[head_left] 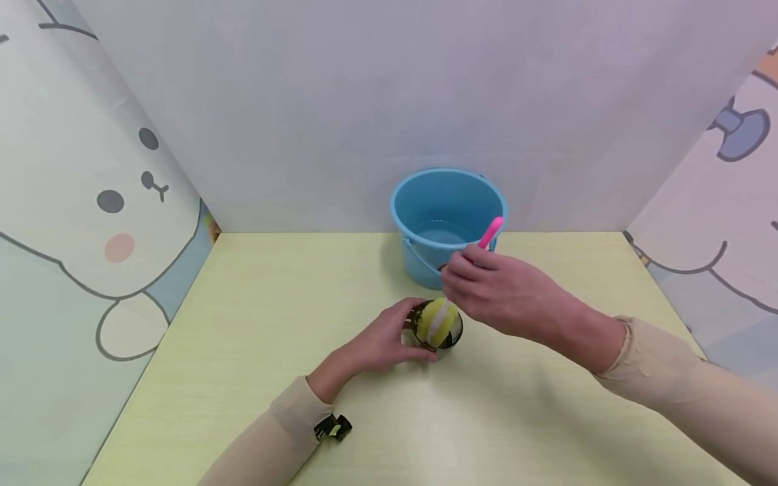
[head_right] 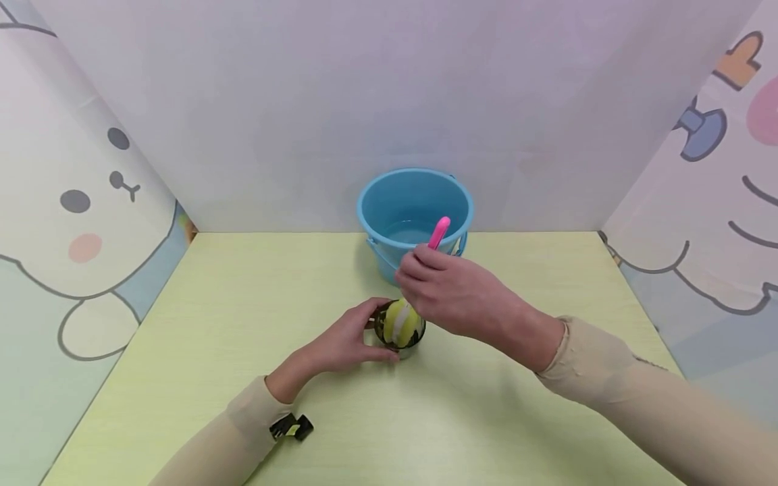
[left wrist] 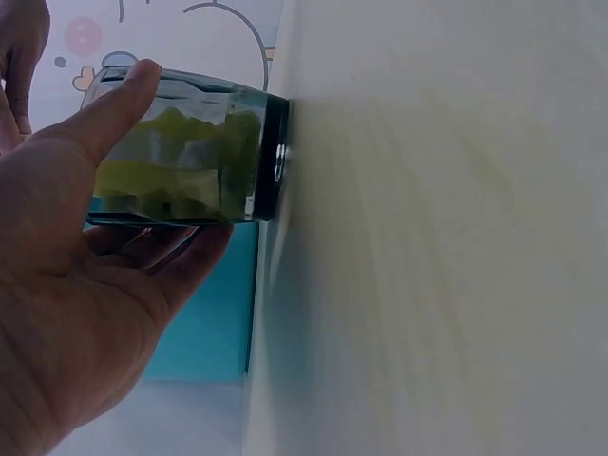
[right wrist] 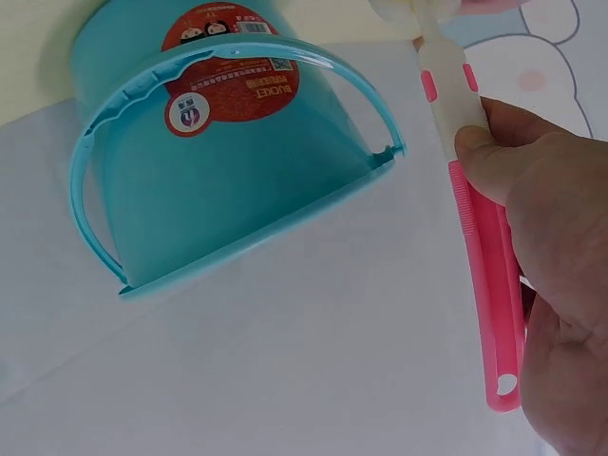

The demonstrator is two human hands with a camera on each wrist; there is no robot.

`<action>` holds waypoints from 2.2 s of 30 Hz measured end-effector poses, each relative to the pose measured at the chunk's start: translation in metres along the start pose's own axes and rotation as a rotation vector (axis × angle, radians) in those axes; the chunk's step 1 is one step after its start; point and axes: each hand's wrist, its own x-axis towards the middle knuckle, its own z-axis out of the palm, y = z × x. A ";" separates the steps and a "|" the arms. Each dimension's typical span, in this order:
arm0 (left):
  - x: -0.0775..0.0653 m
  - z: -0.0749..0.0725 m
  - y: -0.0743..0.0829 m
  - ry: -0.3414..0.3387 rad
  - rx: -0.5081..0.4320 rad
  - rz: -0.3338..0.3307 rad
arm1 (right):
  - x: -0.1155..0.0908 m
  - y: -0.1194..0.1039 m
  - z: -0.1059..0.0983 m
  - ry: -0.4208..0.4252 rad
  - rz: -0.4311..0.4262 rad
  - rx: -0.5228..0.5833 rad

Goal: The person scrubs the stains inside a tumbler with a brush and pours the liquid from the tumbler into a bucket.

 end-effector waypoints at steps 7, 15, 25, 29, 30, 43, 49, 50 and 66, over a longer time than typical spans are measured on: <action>0.001 0.000 0.000 -0.002 -0.018 -0.002 | 0.000 0.002 -0.002 -0.052 -0.008 0.045; 0.001 0.000 0.000 -0.005 -0.018 -0.010 | -0.002 0.005 -0.008 -0.086 -0.007 0.085; 0.001 0.001 0.000 -0.008 -0.015 -0.011 | 0.000 0.002 -0.017 -0.075 -0.029 0.085; 0.001 0.000 0.002 -0.006 -0.015 -0.002 | 0.001 -0.001 -0.015 -0.046 -0.027 0.079; 0.001 0.000 0.002 -0.005 -0.012 -0.001 | 0.001 -0.003 -0.014 -0.038 -0.026 0.074; 0.002 0.001 0.000 -0.003 -0.022 0.012 | 0.012 -0.015 -0.014 -0.050 0.010 -0.003; 0.002 0.001 0.000 -0.005 -0.012 0.003 | 0.013 -0.015 -0.017 -0.092 0.032 0.006; 0.002 0.001 -0.001 -0.004 -0.012 0.005 | 0.014 -0.015 -0.018 -0.097 0.031 0.006; 0.002 0.001 -0.001 -0.003 0.003 0.008 | 0.016 -0.012 -0.027 -0.122 0.033 0.078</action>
